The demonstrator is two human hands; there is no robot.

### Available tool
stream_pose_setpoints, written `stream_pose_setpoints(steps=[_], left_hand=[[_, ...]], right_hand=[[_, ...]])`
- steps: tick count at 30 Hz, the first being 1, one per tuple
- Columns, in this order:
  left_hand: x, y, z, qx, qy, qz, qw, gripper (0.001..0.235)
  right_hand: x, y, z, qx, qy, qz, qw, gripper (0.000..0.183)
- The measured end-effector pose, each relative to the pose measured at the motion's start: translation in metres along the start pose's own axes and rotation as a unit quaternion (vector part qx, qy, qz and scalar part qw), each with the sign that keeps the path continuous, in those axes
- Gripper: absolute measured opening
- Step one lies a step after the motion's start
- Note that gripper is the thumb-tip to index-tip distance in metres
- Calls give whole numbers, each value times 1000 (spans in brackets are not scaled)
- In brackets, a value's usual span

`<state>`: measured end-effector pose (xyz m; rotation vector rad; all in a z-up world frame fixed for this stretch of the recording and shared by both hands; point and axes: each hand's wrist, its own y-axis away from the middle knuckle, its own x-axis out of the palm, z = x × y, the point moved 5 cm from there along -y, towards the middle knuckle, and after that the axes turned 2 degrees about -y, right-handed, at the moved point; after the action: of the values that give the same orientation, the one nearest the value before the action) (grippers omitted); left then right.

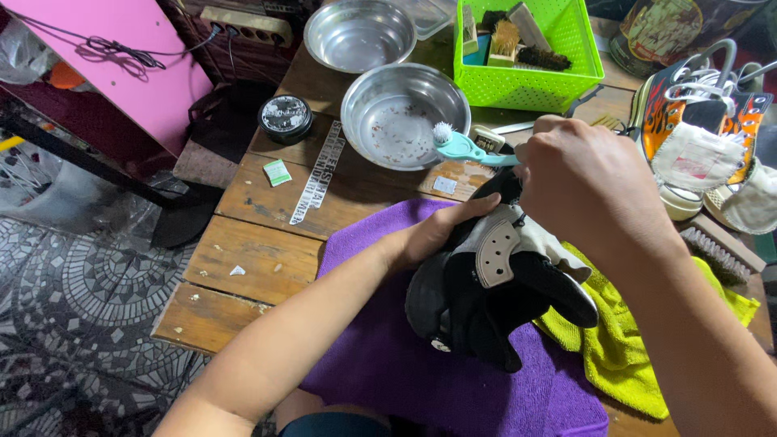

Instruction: The person scrubs a black and white sneaker with a light blue brush, repeatedly dipping the brush into a metal bowl of water. The person holds the shoe steady with the left hand while scrubbing the upper and side panels with the right hand.

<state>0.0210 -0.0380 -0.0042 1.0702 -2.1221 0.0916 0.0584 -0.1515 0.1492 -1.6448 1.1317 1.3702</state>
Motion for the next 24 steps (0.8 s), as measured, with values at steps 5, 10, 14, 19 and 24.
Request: stream_pose_setpoints(steps=[5, 10, 14, 19, 24], left_hand=[[5, 4, -2, -16, -15, -19, 1000, 66], [16, 14, -11, -23, -60, -30, 998, 72], [12, 6, -6, 6, -65, 0, 998, 65], [-7, -13, 8, 20, -92, 30, 995, 57], [6, 1, 4, -32, -56, 1, 998, 61]], right_hand=[[-3, 6, -3, -15, 35, -29, 999, 23], [-10, 9, -4, 3, 59, -12, 998, 22], [-15, 12, -11, 13, 44, -9, 999, 24], [-8, 12, -39, 60, 11, -1, 998, 30], [-4, 8, -34, 23, -15, -72, 997, 29]])
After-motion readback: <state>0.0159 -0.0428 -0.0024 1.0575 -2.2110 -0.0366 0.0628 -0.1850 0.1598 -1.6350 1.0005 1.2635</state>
